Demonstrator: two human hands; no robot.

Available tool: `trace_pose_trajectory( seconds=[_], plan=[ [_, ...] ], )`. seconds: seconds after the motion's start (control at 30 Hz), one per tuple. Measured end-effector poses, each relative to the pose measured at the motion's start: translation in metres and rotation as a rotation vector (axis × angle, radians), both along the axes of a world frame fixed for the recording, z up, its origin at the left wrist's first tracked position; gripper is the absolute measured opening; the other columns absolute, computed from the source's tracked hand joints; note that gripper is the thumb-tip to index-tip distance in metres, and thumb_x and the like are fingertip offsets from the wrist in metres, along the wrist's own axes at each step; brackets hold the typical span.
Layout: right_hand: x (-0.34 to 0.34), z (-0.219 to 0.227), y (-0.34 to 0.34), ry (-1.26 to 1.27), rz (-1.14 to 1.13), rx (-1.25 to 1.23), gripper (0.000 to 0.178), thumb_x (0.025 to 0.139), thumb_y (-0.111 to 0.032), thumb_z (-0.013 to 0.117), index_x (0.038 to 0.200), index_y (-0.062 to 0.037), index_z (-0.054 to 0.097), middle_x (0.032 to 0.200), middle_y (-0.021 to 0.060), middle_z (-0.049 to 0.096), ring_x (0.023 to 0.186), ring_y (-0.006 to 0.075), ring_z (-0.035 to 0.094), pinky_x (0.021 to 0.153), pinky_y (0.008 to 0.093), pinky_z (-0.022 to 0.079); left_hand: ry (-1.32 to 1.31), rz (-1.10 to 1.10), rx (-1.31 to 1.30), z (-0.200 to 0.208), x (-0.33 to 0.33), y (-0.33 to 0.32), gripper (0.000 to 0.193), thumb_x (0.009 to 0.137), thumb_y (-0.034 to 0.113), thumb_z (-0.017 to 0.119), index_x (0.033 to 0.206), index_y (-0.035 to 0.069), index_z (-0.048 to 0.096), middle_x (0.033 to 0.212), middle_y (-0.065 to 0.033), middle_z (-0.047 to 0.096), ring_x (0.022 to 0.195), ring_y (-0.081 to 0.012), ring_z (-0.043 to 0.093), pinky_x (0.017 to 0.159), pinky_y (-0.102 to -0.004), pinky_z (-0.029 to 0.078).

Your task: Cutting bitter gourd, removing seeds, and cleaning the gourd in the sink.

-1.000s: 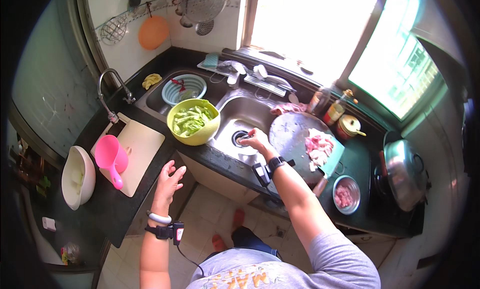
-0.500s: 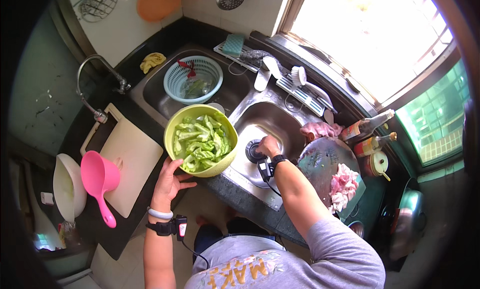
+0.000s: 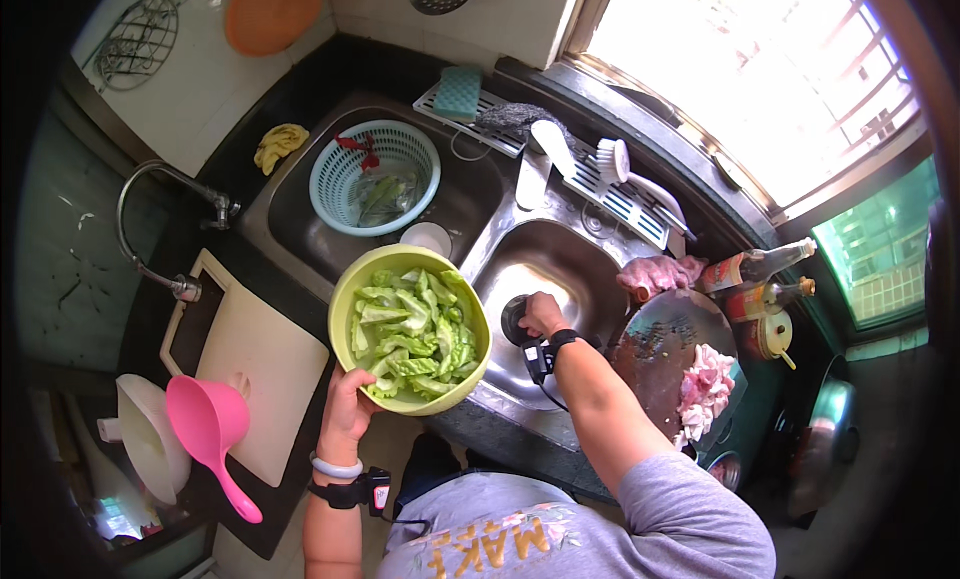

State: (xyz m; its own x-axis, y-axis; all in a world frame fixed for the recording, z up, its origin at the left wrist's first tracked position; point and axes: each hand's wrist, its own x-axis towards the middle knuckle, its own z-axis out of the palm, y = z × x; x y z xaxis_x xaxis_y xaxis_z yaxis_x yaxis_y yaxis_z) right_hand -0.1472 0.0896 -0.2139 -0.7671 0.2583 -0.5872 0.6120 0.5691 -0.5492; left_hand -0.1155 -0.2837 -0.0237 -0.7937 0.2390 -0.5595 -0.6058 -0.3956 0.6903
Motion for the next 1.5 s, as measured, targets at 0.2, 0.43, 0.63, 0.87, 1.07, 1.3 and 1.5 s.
trace_pose_trajectory(
  seconds=[0.2,0.43,0.63,0.87,1.07,1.3,1.5],
  plan=[
    [-0.025,0.095,0.005,0.223,0.063,0.181,0.03,0.074,-0.023,0.077,0.096,-0.0032,0.071,0.076,0.013,0.069,0.068,0.0172,0.067,0.062,0.0295,0.055,0.039,-0.058,0.0,0.012,-0.018,0.01,0.066,0.071,0.005,0.048,0.136,0.005,0.036,0.121,-0.0165,0.054,0.101,-0.0319,0.063,0.066,-0.0465,0.062],
    [-0.036,0.304,-0.078,0.857,0.37,0.099,0.026,0.074,-0.017,0.076,0.093,-0.0021,0.066,0.096,0.0164,0.062,0.081,0.0302,0.064,0.074,0.0379,0.052,0.057,-0.144,-0.03,0.01,-0.035,0.016,0.069,0.07,0.004,0.047,0.137,0.007,0.034,0.125,-0.0192,0.051,0.105,-0.0384,0.061,0.068,-0.0572,0.06],
    [-0.102,0.27,0.02,0.8,-0.331,0.299,0.054,0.075,-0.007,0.067,0.122,-0.0006,0.041,0.091,0.0163,0.055,0.077,0.0256,0.061,0.07,0.0353,0.052,0.084,-0.167,0.001,0.021,-0.037,0.034,0.07,0.069,0.005,0.048,0.138,0.007,0.033,0.125,-0.0203,0.05,0.106,-0.0388,0.06,0.065,-0.0567,0.06],
    [-0.082,0.291,-0.015,0.975,0.018,0.423,0.062,0.068,-0.011,0.076,0.122,-0.0048,0.048,0.112,0.0185,0.059,0.11,0.0362,0.056,0.094,0.0409,0.047,0.123,-0.129,-0.056,0.041,-0.035,0.037,0.069,0.07,0.003,0.048,0.137,0.006,0.033,0.12,-0.0191,0.053,0.093,-0.0334,0.066,0.054,-0.0428,0.063],
    [-0.025,0.291,-0.15,0.357,1.013,0.323,0.105,0.053,-0.021,0.086,0.144,-0.0295,0.034,0.152,0.0266,0.013,0.135,0.048,0.028,0.105,0.0433,0.042,0.117,-0.163,-0.043,0.038,-0.037,0.035,0.067,0.071,0.004,0.049,0.137,0.006,0.034,0.118,-0.0176,0.055,0.089,-0.0301,0.068,0.052,-0.04,0.063],
    [-0.031,0.252,-0.142,0.617,0.975,0.303,0.065,0.05,-0.013,0.077,0.114,-0.0196,0.067,0.137,0.0214,0.038,0.114,0.0421,0.047,0.1,0.0443,0.043,0.144,-0.217,-0.042,0.038,-0.034,0.039,0.07,0.069,0.003,0.047,0.138,0.008,0.033,0.119,-0.0172,0.052,0.095,-0.033,0.065,0.056,-0.0456,0.063],
    [-0.008,0.296,-0.109,0.711,0.631,0.199,0.058,0.052,-0.011,0.078,0.109,-0.0109,0.068,0.129,0.022,0.044,0.116,0.0416,0.049,0.101,0.0414,0.044,0.184,-0.266,-0.028,0.045,-0.038,0.043,0.068,0.069,0.003,0.047,0.136,0.006,0.036,0.118,-0.0174,0.053,0.092,-0.0316,0.066,0.054,-0.0446,0.063]
  ],
)
